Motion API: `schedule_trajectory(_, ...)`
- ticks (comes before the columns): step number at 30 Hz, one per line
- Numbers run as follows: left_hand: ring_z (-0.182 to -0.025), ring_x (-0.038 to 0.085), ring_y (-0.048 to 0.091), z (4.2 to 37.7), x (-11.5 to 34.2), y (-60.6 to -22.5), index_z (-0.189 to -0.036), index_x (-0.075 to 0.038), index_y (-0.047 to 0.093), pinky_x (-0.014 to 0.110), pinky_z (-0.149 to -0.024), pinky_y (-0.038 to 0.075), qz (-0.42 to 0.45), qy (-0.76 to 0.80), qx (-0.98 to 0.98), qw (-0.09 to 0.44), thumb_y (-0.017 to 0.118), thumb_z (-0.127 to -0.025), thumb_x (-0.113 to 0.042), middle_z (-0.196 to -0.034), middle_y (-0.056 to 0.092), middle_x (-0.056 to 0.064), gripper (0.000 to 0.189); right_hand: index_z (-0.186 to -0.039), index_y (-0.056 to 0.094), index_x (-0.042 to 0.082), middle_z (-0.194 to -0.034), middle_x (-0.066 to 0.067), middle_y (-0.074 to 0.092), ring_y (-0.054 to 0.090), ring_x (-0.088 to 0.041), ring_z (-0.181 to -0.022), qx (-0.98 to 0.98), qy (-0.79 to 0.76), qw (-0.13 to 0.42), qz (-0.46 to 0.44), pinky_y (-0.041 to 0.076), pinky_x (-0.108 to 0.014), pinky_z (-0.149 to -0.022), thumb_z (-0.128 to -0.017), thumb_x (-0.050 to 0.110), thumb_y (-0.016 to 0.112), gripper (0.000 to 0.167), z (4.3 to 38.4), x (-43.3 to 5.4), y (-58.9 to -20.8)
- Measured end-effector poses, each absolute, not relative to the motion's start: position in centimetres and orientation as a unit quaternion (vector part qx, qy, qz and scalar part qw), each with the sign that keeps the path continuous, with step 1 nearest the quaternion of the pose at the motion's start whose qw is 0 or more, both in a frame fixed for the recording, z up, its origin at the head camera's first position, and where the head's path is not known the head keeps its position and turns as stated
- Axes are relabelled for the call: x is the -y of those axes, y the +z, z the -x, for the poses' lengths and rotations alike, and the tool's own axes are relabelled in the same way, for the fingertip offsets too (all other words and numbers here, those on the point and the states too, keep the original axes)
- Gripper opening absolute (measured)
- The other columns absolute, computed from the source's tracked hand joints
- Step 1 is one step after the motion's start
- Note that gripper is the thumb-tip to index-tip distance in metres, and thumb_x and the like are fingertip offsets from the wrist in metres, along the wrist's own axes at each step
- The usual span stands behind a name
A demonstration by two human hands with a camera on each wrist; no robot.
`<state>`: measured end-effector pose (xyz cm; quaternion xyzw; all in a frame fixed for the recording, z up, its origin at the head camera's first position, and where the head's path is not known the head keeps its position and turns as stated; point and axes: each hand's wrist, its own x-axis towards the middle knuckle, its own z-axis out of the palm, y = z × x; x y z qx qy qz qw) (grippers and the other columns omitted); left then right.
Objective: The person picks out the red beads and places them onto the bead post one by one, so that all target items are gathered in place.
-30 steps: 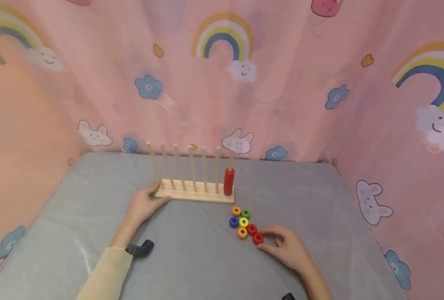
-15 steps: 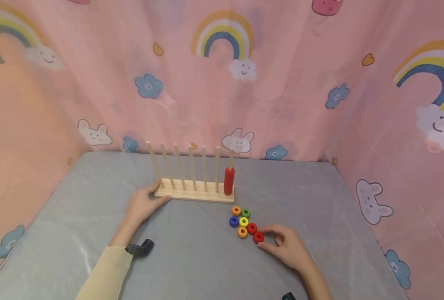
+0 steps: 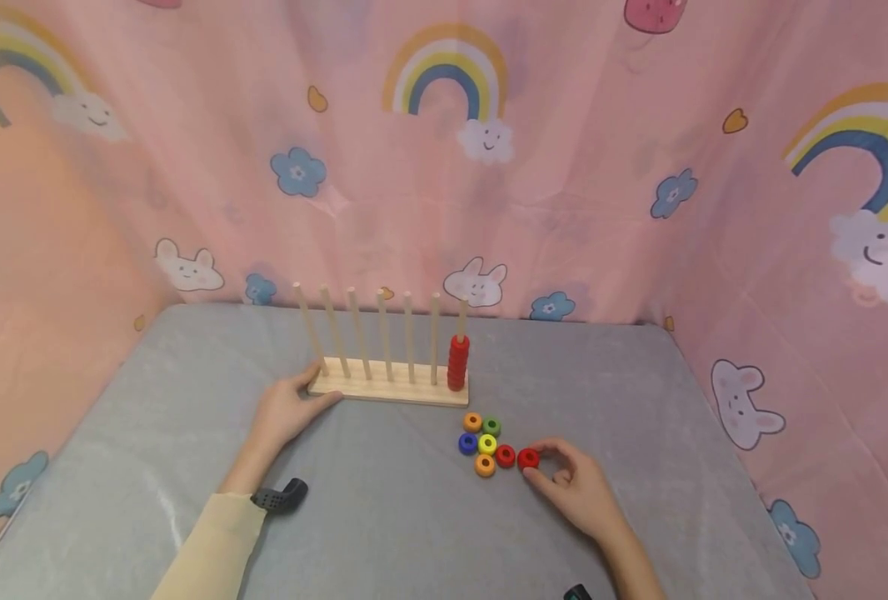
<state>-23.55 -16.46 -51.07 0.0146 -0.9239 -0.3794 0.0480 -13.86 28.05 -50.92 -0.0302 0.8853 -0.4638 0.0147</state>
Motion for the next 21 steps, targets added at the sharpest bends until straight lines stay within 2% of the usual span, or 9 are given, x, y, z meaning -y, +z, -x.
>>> schedule_trajectory(2,-0.139,0.045,0.055,23.54,16.45,-51.03,-0.155,-0.007,0.052,0.059,-0.104,0.052,-0.016,-0.380,0.924,0.047,0.084,-0.090,-0.047,-0.154,0.054,0.018,0.083,-0.121,0.072,0.007,-0.101,-0.006,0.071,0.027,0.001,-0.043,-0.885,-0.464,0.009,0.033,0.032,-0.023,-0.038,-0.093,0.015,0.084,0.032,13.90,-28.04,-50.94)
schedule_trajectory(3,-0.139,0.045,0.055,23.53,16.44,-50.99,-0.156,-0.007,0.052,0.060,-0.105,0.052,-0.016,-0.380,0.924,0.047,0.084,-0.090,-0.047,-0.154,0.054,0.018,0.083,-0.121,0.072,0.007,-0.103,-0.007,0.072,0.027,0.001,-0.043,-0.885,-0.465,0.008,0.032,0.032,-0.023,-0.038,-0.092,0.015,0.085,0.033,13.90,-28.03,-50.97)
schedule_trajectory(4,-0.139,0.045,0.055,23.52,16.44,-50.97,-0.156,-0.007,0.052,0.060,-0.106,0.051,-0.016,-0.381,0.923,0.045,0.084,-0.090,-0.047,-0.154,0.054,0.017,0.083,-0.122,0.072,0.007,-0.099,-0.006,0.072,0.027,0.001,-0.043,-0.885,-0.465,0.009,0.031,0.031,-0.023,-0.038,-0.092,0.015,0.085,0.034,13.91,-28.02,-50.99)
schedule_trajectory(6,-0.140,0.045,0.054,23.49,16.45,-50.94,-0.156,-0.007,0.052,0.060,-0.108,0.050,-0.017,-0.381,0.923,0.044,0.084,-0.090,-0.047,-0.155,0.054,0.017,0.083,-0.123,0.073,0.008,-0.082,0.000,0.067,0.026,0.000,-0.043,-0.886,-0.463,0.011,0.024,0.031,-0.022,-0.038,-0.091,0.016,0.085,0.035,13.90,-27.99,-51.08)
schedule_trajectory(9,-0.140,0.045,0.054,23.49,16.49,-50.93,-0.156,-0.007,0.052,0.060,-0.108,0.050,-0.017,-0.385,0.922,0.043,0.084,-0.090,-0.047,-0.155,0.054,0.018,0.083,-0.123,0.075,0.009,-0.060,0.008,0.048,0.025,0.000,-0.042,-0.889,-0.458,0.014,0.017,0.029,-0.021,-0.038,-0.091,0.017,0.086,0.034,13.94,-27.97,-51.17)
schedule_trajectory(11,-0.140,0.045,0.054,23.47,16.54,-50.92,-0.156,-0.007,0.051,0.060,-0.108,0.050,-0.018,-0.386,0.921,0.042,0.084,-0.090,-0.047,-0.155,0.054,0.018,0.083,-0.122,0.075,0.009,-0.060,0.009,0.048,0.025,0.001,-0.042,-0.890,-0.455,0.011,0.018,0.029,-0.021,-0.038,-0.091,0.018,0.086,0.034,13.98,-27.93,-51.22)
schedule_trajectory(14,-0.140,0.046,0.054,23.44,16.60,-50.94,-0.156,-0.007,0.051,0.060,-0.108,0.050,-0.017,-0.386,0.921,0.042,0.084,-0.090,-0.046,-0.154,0.054,0.018,0.083,-0.122,0.076,0.009,-0.076,0.006,0.064,0.025,0.001,-0.042,-0.892,-0.452,0.008,0.022,0.031,-0.022,-0.038,-0.091,0.019,0.086,0.034,14.03,-27.89,-51.22)
schedule_trajectory(16,-0.140,0.046,0.054,23.43,16.60,-50.94,-0.156,-0.007,0.051,0.060,-0.108,0.050,-0.016,-0.383,0.923,0.043,0.083,-0.090,-0.047,-0.155,0.054,0.018,0.083,-0.121,0.076,0.009,-0.078,0.005,0.065,0.025,0.000,-0.043,-0.891,-0.453,0.011,0.017,0.030,-0.022,-0.038,-0.091,0.019,0.086,0.034,14.05,-27.88,-51.13)
schedule_trajectory(21,-0.139,0.046,0.055,23.49,16.54,-50.96,-0.156,-0.007,0.052,0.060,-0.107,0.050,-0.013,-0.377,0.925,0.044,0.083,-0.090,-0.049,-0.154,0.054,0.018,0.084,-0.122,0.076,0.010,-0.056,0.009,0.041,0.024,0.000,-0.043,-0.894,-0.447,0.027,0.009,0.028,-0.020,-0.040,-0.091,0.022,0.086,0.035,14.03,-27.90,-50.62)
